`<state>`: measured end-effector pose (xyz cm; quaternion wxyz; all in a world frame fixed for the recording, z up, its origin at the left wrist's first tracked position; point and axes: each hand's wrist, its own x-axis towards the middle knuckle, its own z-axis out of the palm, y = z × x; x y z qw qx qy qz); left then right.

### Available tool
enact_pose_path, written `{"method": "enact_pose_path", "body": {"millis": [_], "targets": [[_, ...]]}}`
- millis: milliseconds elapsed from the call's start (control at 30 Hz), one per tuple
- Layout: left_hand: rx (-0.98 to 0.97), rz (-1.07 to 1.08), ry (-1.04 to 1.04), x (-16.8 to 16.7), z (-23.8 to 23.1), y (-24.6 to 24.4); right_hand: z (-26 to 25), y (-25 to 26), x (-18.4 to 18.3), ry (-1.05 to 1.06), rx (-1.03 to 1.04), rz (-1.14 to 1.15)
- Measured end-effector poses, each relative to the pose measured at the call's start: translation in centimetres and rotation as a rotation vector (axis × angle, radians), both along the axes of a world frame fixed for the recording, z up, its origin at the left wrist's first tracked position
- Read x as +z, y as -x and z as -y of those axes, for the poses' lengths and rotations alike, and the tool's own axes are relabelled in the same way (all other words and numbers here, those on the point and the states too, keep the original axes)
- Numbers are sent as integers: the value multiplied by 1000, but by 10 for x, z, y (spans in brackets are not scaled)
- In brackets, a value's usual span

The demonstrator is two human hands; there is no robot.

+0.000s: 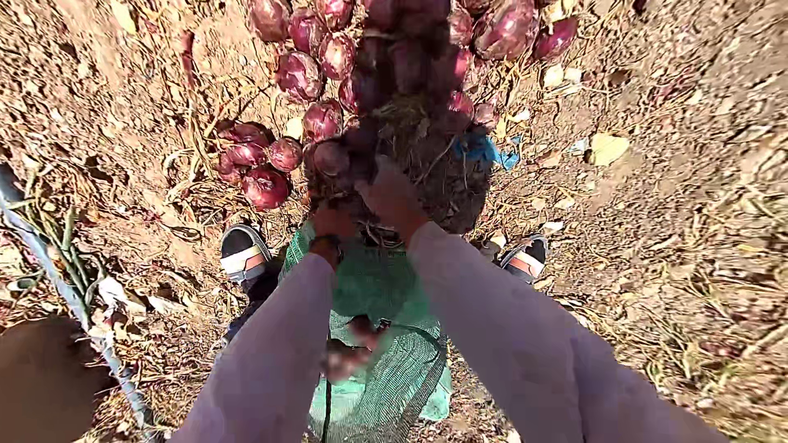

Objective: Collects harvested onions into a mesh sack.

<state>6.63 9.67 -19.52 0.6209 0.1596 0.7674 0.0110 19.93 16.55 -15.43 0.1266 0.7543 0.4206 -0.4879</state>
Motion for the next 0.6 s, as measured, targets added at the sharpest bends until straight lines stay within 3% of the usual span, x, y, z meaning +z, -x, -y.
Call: {"method": "enact_pose_path", "body": {"millis": [100, 167, 300, 433, 600], "targets": [[237, 47, -36, 22, -7, 26, -17, 16, -11, 22, 192, 75], [240, -8, -96, 41, -23, 42, -18, 28, -14, 31, 284, 127], [-59, -90, -176, 44, -78, 39, -2, 27, -29, -94, 343, 150], [-194, -7, -193, 35, -101, 19, 28, 14, 1, -122, 213, 96], [-757, -68, -95, 117, -31, 42, 123, 9, 66, -114, 195, -140]]}}
